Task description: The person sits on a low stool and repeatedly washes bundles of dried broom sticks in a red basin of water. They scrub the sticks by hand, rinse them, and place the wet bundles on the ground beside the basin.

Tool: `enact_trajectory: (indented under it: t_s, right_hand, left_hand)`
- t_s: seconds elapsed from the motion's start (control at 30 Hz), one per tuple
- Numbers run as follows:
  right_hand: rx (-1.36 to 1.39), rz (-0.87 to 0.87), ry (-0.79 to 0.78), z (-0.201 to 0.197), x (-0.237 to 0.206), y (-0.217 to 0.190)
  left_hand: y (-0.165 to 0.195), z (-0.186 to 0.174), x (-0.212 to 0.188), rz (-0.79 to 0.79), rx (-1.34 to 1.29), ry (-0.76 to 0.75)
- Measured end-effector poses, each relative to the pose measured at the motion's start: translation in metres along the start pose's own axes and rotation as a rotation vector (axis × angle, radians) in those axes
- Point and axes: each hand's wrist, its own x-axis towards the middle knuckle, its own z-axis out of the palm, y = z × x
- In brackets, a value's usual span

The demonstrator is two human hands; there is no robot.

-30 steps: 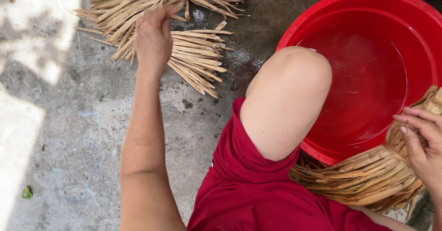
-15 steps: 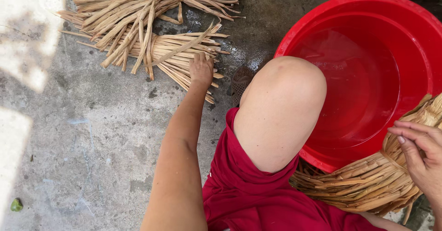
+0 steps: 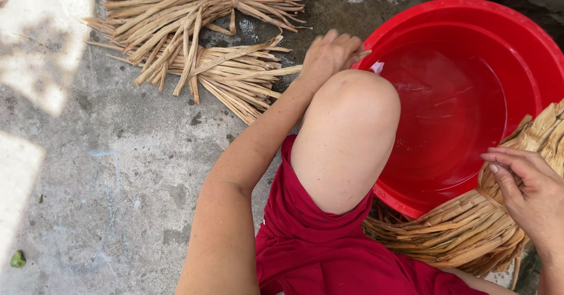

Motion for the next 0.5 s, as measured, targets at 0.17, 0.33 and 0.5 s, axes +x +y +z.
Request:
enact_trajectory:
  t_s: [0.17,0.33,0.5]
  right_hand:
    - [-0.047,0.091,0.014,-0.004,-0.007,-0.009]
    - [-0.021,0.044,0.027,-0.005,-0.014,0.001]
    - [-0.034,0.033,-0.011,0.002,-0.014,0.023]
  left_hand:
    - [0.026,-0.014,0.019,0.057,0.269,-0.090]
    - [-0.005,-0.014,0.002,-0.188,0.590,-0.429]
    - [-0.095,-0.037,-0.047,-0.512,0.563,-0.727]
